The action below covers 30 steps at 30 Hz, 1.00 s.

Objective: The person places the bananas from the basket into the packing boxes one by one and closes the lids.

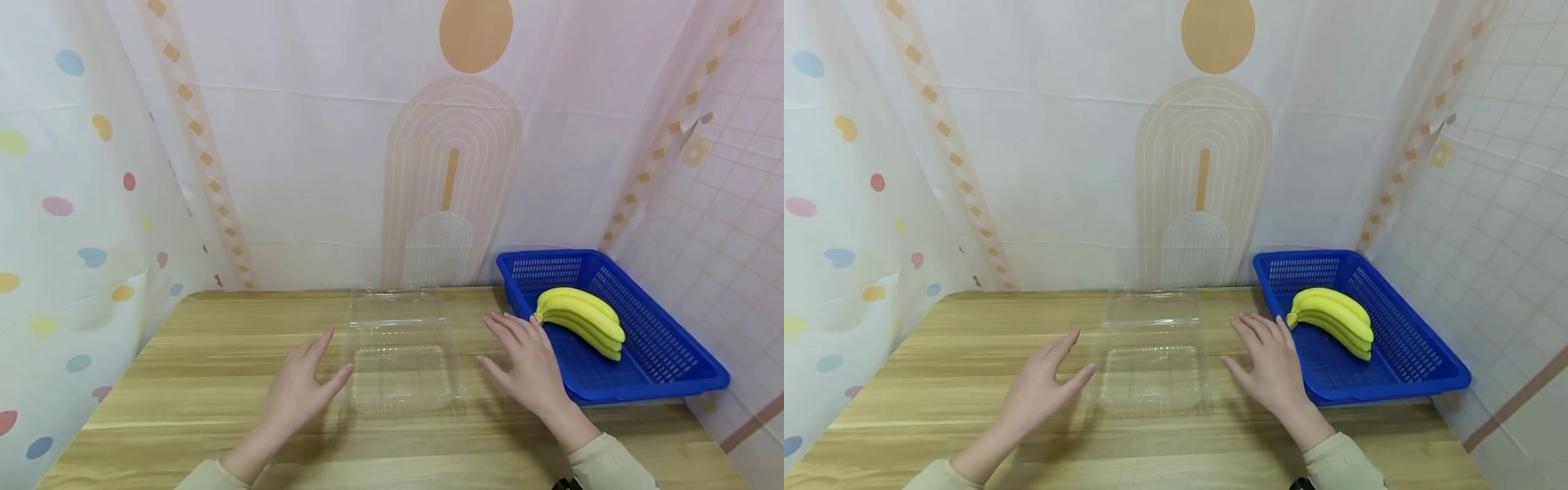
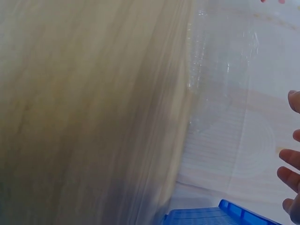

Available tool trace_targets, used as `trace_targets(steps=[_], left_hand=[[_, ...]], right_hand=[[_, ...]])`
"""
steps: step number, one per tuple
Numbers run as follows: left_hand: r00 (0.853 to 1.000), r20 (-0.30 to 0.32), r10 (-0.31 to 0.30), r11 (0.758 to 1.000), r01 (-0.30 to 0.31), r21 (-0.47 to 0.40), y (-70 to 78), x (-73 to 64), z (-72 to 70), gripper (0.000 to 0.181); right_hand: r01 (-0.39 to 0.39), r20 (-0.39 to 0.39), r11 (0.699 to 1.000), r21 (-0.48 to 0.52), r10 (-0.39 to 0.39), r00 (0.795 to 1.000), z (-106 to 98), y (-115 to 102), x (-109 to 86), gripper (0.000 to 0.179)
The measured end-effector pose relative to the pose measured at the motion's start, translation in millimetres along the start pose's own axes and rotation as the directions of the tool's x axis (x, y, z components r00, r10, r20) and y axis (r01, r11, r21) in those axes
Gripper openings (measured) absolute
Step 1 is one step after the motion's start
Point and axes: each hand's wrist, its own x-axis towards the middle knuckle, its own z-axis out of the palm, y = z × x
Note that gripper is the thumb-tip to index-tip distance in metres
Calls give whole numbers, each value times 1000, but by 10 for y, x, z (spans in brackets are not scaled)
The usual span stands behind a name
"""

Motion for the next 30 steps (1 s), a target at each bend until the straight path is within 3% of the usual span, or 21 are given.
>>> trace_targets(steps=[8,13,22,30], left_hand=[[999,-24,-22,990,18,-139,13,5,8,68],[997,12,-75,975,76,-210,14,19,18,65],[968,127,-216,899,248,-361,-29,50,31,63],[942,193,-273,841,331,-427,-85,58,14,61]], right_hand=[[22,-18,1000,5,-22,1000,-78,37,39,62],[24,-23,1000,7,-24,999,-138,77,60,62],[10,-34,1000,29,-9,999,-262,143,84,59],[1,-14,999,33,0,1000,-387,259,96,56]])
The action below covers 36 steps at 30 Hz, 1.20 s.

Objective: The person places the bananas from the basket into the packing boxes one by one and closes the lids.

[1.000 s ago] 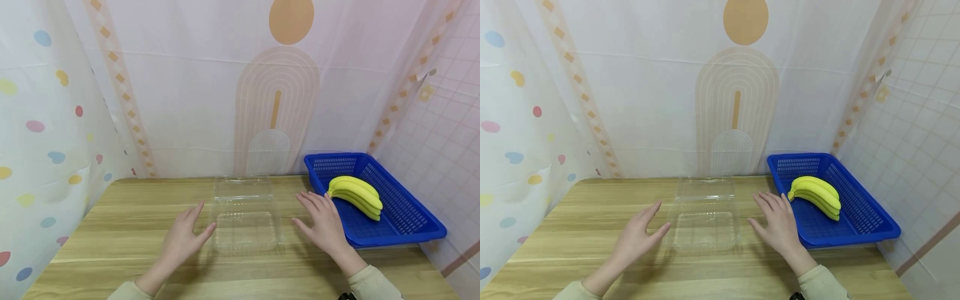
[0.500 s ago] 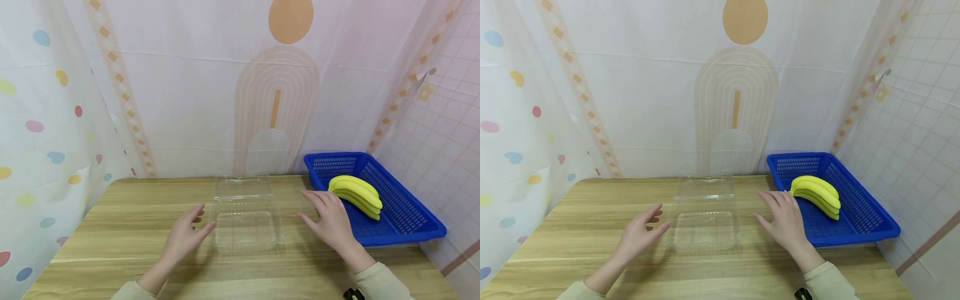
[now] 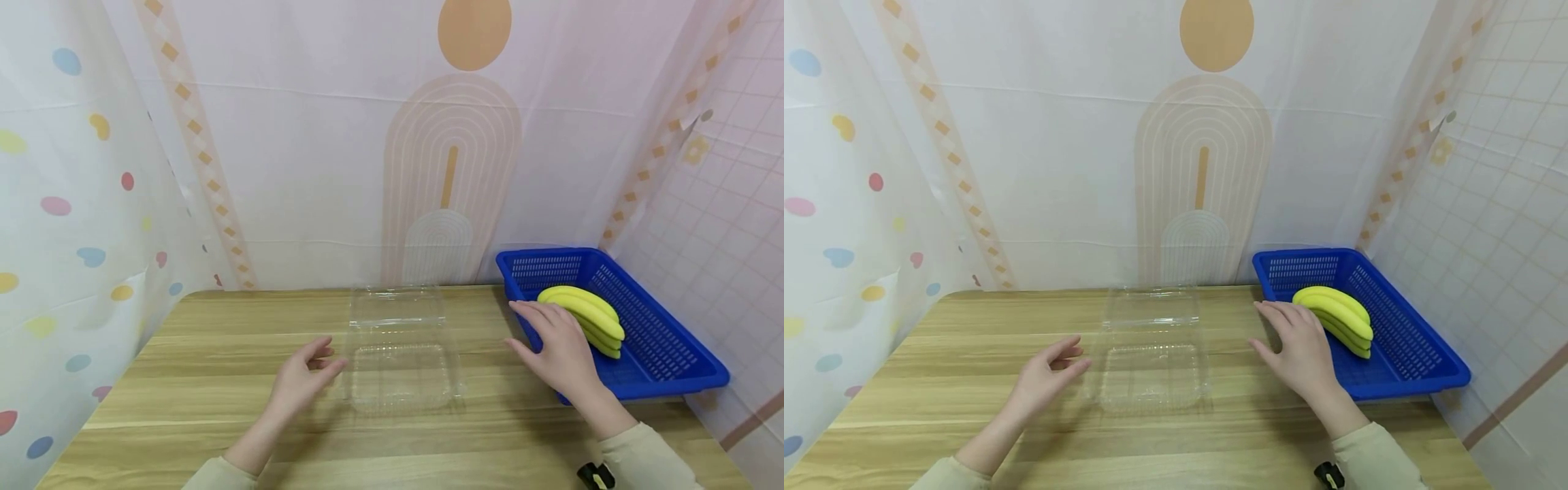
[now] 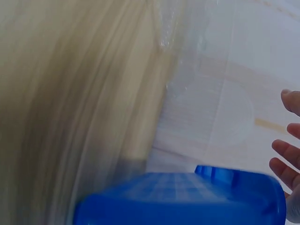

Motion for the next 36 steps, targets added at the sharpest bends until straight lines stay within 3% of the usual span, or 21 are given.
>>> trace_targets(steps=[4,7,11,17,25,36], left_hand=[[1000,2,-29,999,29,-27,-24,23,-8,59],[998,31,-53,991,56,-119,-46,33,-14,61],[993,80,-84,953,104,-286,-75,50,-16,64],[986,104,-133,899,165,-406,-111,90,-8,63],[975,122,-185,862,220,-456,-149,131,2,61],[968,135,-214,847,252,-468,-186,162,29,57]], right_hand=[[-15,10,1000,-3,15,1000,-79,64,14,61],[-16,11,1000,-1,16,1000,-140,113,24,62],[-9,4,1000,-1,9,1000,-206,179,31,62],[-6,9,1000,-11,6,1000,-285,268,63,63],[-55,44,998,-33,56,997,-407,381,119,59],[-119,122,990,-73,127,984,-505,517,172,58]])
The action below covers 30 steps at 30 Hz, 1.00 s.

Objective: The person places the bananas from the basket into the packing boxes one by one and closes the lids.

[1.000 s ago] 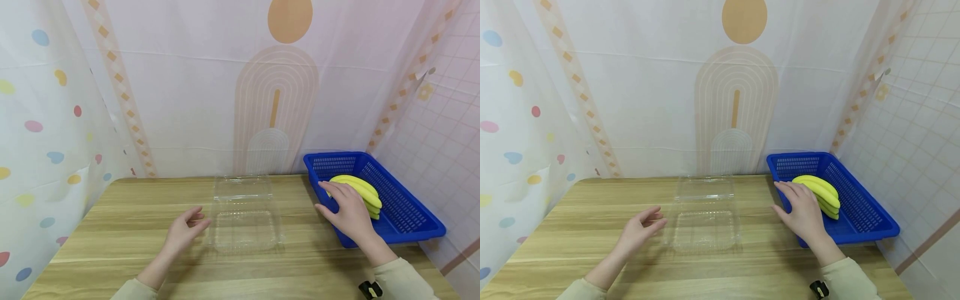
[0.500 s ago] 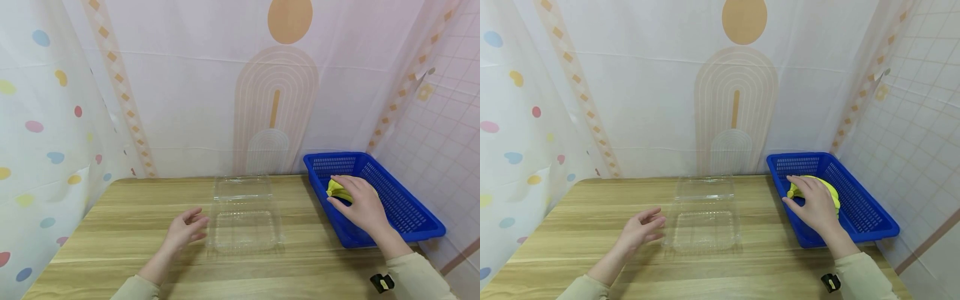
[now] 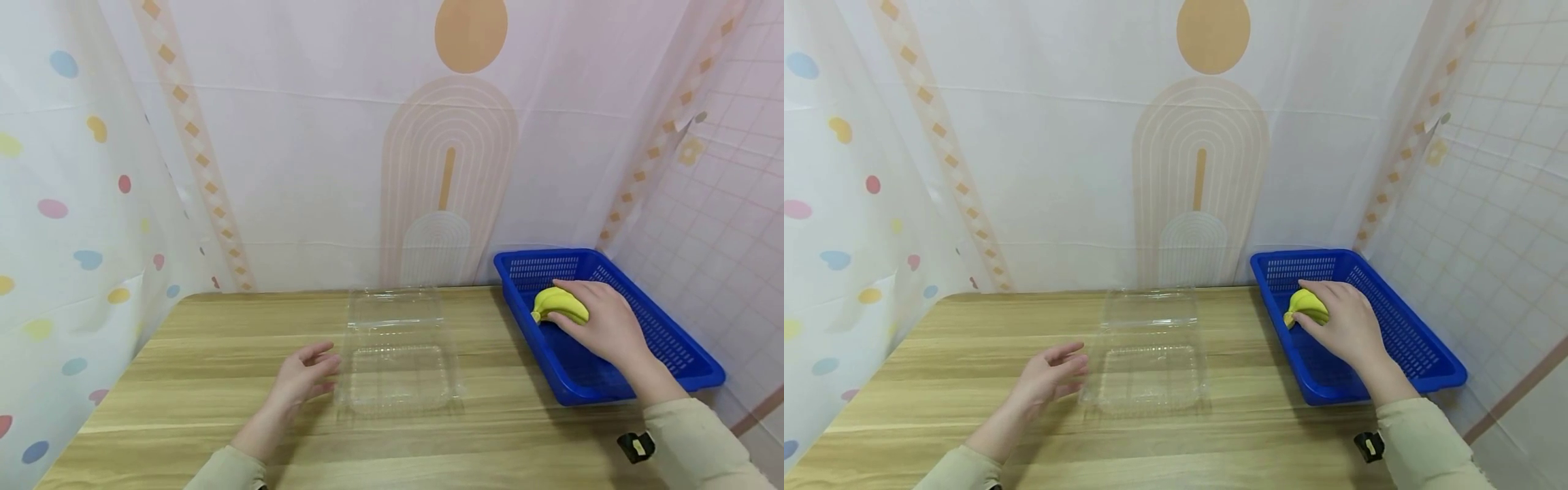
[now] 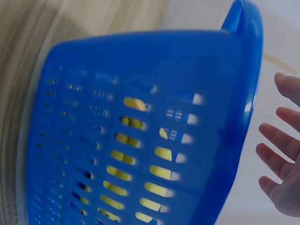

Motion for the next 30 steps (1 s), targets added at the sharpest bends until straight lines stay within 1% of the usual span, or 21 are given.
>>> trace_targets(steps=[8,14,20,23,30], left_hand=[[1000,-16,-19,1000,19,-11,-25,14,15,54],[999,-26,-27,999,27,-22,-35,51,22,53],[999,-20,-30,999,29,-12,-26,46,22,52],[999,-22,-34,999,34,-15,-20,44,25,52],[999,-28,-40,999,39,-34,-20,47,28,50]], right_hand=[[-58,61,998,-10,59,996,-60,73,45,55],[-71,95,997,-41,74,993,-101,130,100,54],[-99,136,992,-76,108,985,-145,183,162,55],[-101,157,992,-79,113,981,-158,216,196,55],[-69,175,993,-100,85,981,-191,292,315,55]])
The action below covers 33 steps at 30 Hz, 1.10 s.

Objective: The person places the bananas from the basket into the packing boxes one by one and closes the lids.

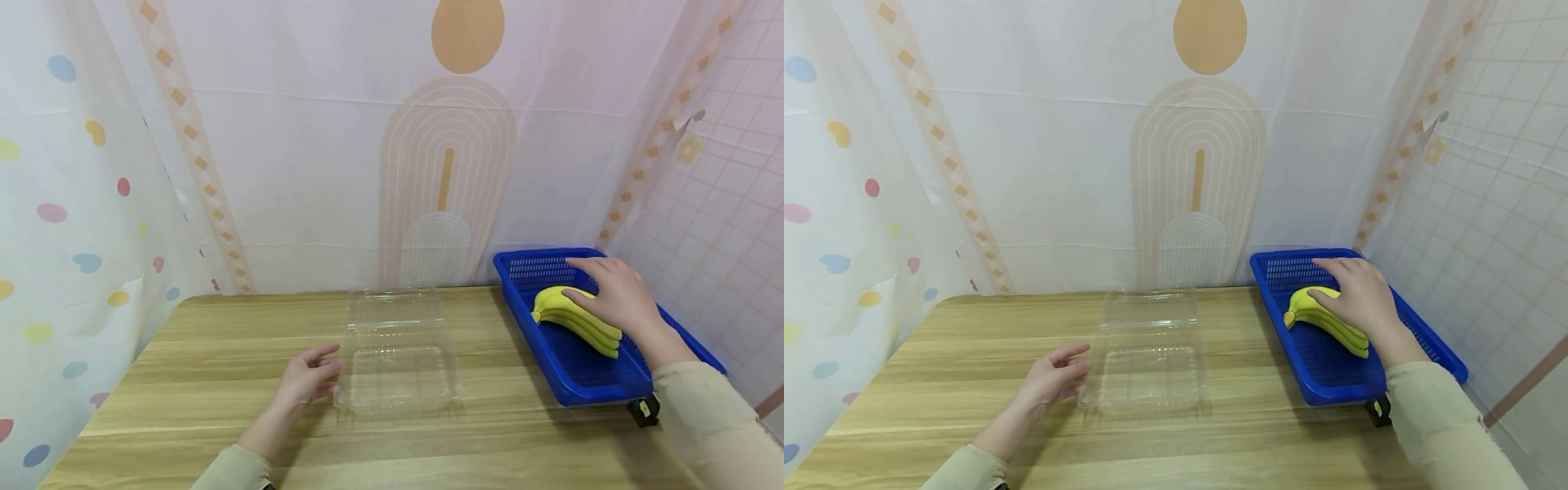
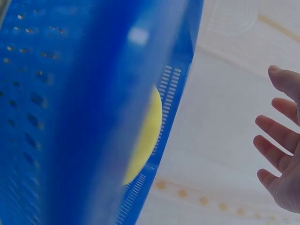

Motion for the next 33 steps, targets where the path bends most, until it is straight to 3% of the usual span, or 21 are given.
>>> trace_targets(steps=[6,17,33], left_hand=[[1000,-1,-1,1000,1,5,1,7,-4,50],[1000,7,9,1000,-9,0,-5,12,-12,50],[1000,-16,5,1000,-5,-7,-6,27,-4,49]], right_hand=[[-2,37,1000,-10,2,999,-49,39,110,54],[23,14,998,-55,-22,1000,-65,118,269,54],[-33,99,999,-20,35,995,49,294,395,55]])
